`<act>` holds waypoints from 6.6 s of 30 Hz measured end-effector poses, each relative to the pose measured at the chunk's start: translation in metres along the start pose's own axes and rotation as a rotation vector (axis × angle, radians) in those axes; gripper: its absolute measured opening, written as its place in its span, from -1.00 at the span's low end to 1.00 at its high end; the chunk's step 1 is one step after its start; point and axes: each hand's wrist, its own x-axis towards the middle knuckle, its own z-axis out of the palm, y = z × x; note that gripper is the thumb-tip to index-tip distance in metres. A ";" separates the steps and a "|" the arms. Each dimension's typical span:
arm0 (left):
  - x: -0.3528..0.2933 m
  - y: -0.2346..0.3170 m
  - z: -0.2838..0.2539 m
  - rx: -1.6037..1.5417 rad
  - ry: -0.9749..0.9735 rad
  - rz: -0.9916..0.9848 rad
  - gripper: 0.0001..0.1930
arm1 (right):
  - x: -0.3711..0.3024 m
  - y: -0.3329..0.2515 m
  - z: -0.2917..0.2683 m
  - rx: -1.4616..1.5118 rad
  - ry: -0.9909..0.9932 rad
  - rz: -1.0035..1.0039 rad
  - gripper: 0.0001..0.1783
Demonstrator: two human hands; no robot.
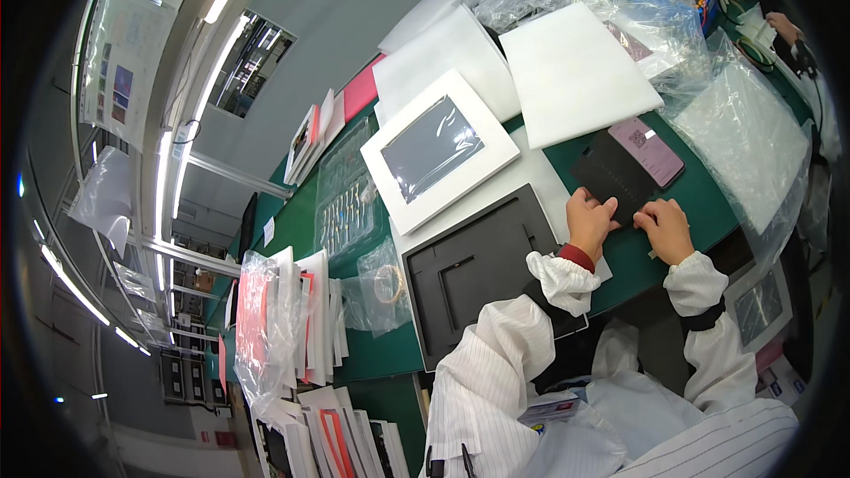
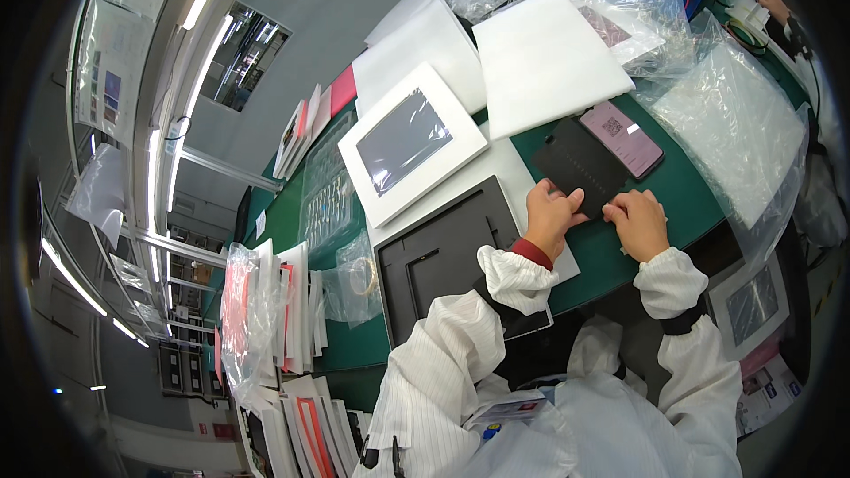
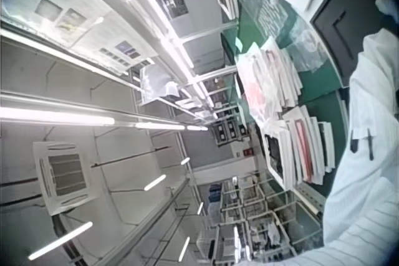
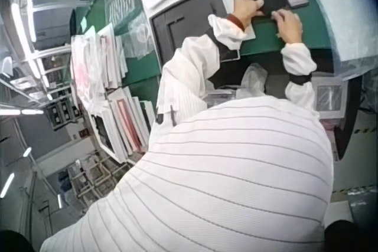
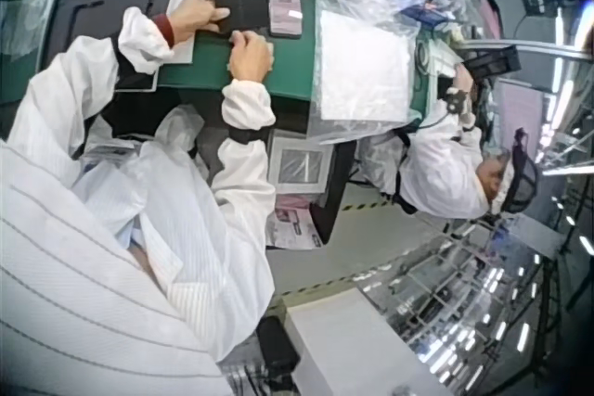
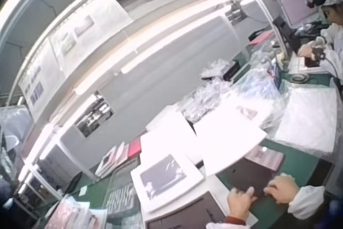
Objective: Assembling, inspecting, and packaging electronic display components at a factory workstation.
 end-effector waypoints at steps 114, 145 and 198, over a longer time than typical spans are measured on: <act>-0.227 0.006 -0.290 1.308 0.314 0.398 -0.06 | -0.116 -0.143 0.047 -0.218 -0.447 -0.783 -0.21; -0.114 0.080 -0.345 0.451 0.447 0.864 -0.83 | 0.052 -0.169 0.034 0.549 0.026 -0.635 -0.75; -0.161 -0.026 -0.305 0.721 0.389 0.421 -0.48 | -0.089 -0.110 0.050 0.205 -0.256 -0.098 0.03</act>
